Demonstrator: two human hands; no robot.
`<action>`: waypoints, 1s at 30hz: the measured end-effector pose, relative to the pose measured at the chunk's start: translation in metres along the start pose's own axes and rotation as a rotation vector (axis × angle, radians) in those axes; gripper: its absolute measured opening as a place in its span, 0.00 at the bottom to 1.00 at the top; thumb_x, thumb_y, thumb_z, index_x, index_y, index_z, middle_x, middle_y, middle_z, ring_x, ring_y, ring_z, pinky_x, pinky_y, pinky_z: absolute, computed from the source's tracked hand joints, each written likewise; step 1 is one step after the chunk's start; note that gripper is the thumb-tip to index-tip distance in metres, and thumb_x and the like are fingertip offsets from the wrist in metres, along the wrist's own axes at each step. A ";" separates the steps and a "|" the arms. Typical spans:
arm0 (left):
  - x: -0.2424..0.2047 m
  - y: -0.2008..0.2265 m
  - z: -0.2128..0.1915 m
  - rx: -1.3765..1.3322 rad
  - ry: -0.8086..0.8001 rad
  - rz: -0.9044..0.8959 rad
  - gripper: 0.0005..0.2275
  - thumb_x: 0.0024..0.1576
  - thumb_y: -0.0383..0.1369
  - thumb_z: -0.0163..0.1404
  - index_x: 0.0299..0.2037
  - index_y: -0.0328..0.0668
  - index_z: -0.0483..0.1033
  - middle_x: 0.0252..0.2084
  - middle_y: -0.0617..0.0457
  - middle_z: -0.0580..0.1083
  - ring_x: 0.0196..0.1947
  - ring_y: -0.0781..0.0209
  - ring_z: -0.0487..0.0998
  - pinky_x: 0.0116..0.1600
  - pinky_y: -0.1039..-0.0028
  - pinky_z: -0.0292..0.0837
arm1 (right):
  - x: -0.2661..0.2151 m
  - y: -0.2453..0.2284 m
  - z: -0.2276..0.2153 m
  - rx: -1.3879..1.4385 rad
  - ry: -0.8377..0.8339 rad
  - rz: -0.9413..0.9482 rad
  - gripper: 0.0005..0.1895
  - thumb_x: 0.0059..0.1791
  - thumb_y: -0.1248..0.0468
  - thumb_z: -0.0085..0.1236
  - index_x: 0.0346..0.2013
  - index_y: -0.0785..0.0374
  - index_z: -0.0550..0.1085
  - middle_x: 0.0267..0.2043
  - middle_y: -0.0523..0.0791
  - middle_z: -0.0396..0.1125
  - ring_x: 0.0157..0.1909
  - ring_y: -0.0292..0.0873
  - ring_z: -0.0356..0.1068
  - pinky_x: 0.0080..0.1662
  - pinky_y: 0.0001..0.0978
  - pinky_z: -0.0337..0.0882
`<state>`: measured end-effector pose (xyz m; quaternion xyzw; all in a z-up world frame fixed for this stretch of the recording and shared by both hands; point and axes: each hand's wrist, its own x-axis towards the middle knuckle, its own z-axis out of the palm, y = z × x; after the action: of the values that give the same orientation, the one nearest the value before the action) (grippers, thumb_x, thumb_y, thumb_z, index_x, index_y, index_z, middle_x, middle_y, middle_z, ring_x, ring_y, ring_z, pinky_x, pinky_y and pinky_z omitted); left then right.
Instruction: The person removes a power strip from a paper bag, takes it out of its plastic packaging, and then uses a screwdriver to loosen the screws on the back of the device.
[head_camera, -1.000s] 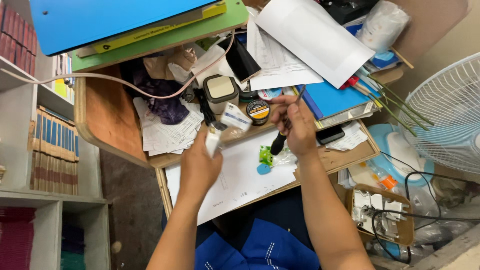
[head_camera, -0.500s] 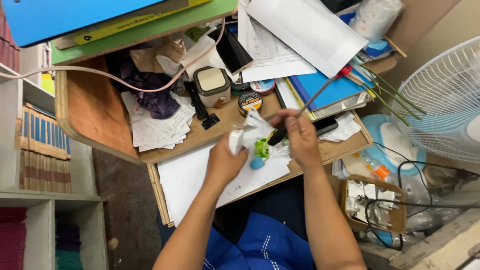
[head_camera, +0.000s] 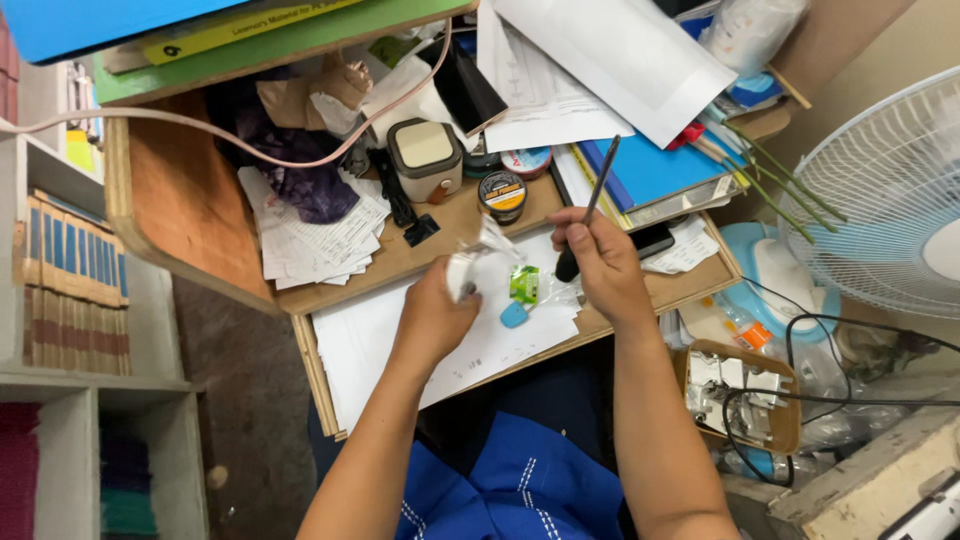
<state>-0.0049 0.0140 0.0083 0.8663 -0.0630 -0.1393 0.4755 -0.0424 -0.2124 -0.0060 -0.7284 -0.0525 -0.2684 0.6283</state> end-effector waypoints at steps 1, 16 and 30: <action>-0.001 0.001 -0.001 0.068 -0.045 -0.005 0.21 0.49 0.32 0.58 0.55 0.43 0.75 0.49 0.38 0.79 0.57 0.36 0.77 0.58 0.53 0.74 | 0.001 -0.001 0.001 -0.014 0.001 -0.008 0.14 0.59 0.61 0.46 0.48 0.67 0.77 0.34 0.47 0.72 0.38 0.38 0.73 0.45 0.30 0.74; -0.008 -0.024 -0.034 -0.082 0.094 0.022 0.19 0.54 0.35 0.57 0.55 0.39 0.76 0.45 0.36 0.80 0.53 0.35 0.79 0.55 0.52 0.74 | 0.010 -0.023 0.013 0.045 -0.061 -0.069 0.13 0.59 0.63 0.47 0.50 0.68 0.77 0.35 0.49 0.73 0.40 0.39 0.73 0.47 0.29 0.72; -0.022 -0.063 -0.055 -0.366 0.170 0.103 0.16 0.52 0.32 0.61 0.48 0.36 0.75 0.38 0.40 0.80 0.43 0.48 0.81 0.50 0.57 0.74 | 0.014 -0.020 0.049 -0.051 -0.213 0.040 0.19 0.60 0.61 0.41 0.62 0.63 0.73 0.27 0.44 0.68 0.29 0.36 0.69 0.37 0.27 0.72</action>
<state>-0.0110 0.0979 -0.0120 0.7697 -0.0407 -0.0504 0.6351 -0.0227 -0.1654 0.0148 -0.7695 -0.0973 -0.1782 0.6055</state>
